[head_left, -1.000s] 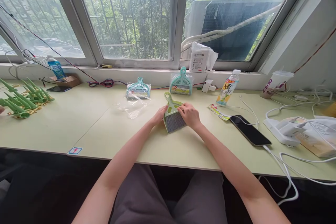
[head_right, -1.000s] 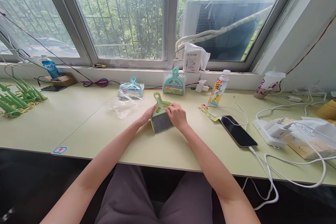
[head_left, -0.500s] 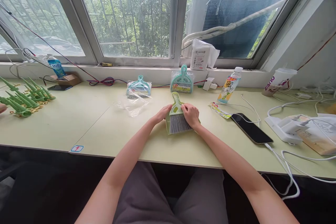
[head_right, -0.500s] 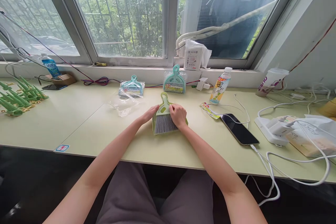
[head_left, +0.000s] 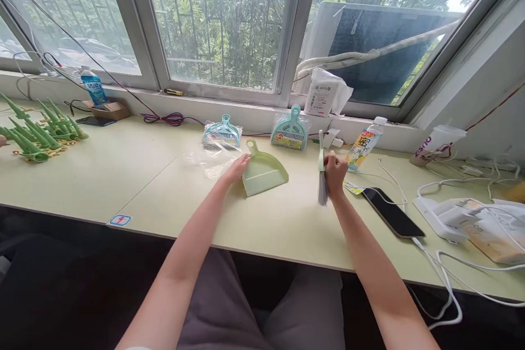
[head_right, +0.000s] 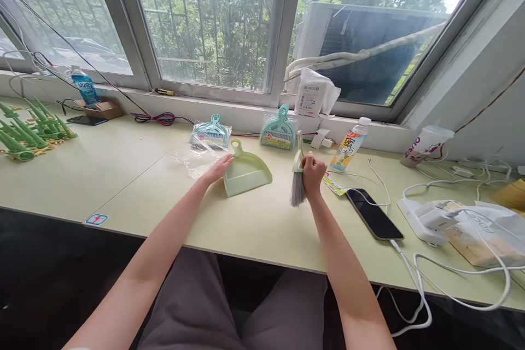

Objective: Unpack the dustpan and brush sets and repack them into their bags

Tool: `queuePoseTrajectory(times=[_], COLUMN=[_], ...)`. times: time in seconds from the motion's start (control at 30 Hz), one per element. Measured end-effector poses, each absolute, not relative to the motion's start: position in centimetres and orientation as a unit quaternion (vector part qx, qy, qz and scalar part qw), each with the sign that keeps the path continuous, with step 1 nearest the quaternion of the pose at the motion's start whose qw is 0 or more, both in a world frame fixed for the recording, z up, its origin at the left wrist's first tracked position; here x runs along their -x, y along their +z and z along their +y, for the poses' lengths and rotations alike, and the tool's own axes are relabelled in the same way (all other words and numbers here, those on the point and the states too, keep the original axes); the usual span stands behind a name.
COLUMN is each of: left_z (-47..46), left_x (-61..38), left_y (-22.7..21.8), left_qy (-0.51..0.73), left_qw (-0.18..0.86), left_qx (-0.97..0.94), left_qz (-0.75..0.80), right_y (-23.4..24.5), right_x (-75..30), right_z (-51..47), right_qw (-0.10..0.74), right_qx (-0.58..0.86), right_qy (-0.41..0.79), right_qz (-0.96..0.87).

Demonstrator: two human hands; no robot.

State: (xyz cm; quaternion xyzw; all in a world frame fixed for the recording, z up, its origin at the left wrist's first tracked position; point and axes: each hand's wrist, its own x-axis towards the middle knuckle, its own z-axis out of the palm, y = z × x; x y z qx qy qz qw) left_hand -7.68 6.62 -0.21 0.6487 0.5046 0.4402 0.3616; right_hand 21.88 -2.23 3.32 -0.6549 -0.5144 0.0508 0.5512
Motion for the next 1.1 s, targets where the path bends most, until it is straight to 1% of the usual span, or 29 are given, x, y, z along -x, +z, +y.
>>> queuePoseTrajectory(times=[0.03,0.1,0.2,0.33,0.43,0.5,0.6,0.77,0.87,1.0,1.1], left_z=[6.9,7.2,7.3,7.1,6.9,6.8,6.6,6.5,6.4,6.3,6.2], left_x=[8.2,8.8,9.0,9.2,9.4,9.6,9.8,10.0,10.0,9.7,9.3], left_y=[-0.3,-0.5,-0.9,-0.9,-0.4,-0.1,0.4,1.2,1.4,1.2,0.7], left_qy=[0.428,0.385,0.314,0.272,0.256,0.262,0.29,0.337,0.334,0.304,0.256], left_qw=[0.339,0.282,0.208,0.174,0.148,0.125,0.095,0.059,0.053,0.038,0.02], left_qx=[-0.659,-0.694,-0.733,-0.746,-0.747,-0.74,-0.723,-0.689,-0.678,-0.702,-0.742], left_qz=[0.517,0.54,0.567,0.583,0.596,0.607,0.619,0.639,0.653,0.643,0.619], right_y=[3.1,2.1,0.1,-1.0,-0.4,0.1,0.9,1.2,0.7,-0.1,-0.4], right_x=[-22.6,-23.6,-24.3,-24.3,-24.0,-23.9,-24.0,-24.9,-24.9,-24.3,-23.8], right_z=[-1.9,-1.3,-0.5,-0.1,-0.3,-0.6,-1.0,-0.9,-0.7,-0.5,-0.5], right_qw=[0.508,0.415,0.3,0.227,0.204,0.204,0.227,0.26,0.256,0.209,0.183], right_qx=[0.678,0.709,0.732,0.728,0.741,0.765,0.799,0.833,0.823,0.787,0.777], right_qy=[-0.02,-0.099,-0.105,-0.073,-0.092,-0.117,-0.129,-0.094,-0.072,-0.049,-0.022], right_qz=[-0.531,-0.561,-0.603,-0.643,-0.633,-0.599,-0.541,-0.479,-0.502,-0.578,-0.602])
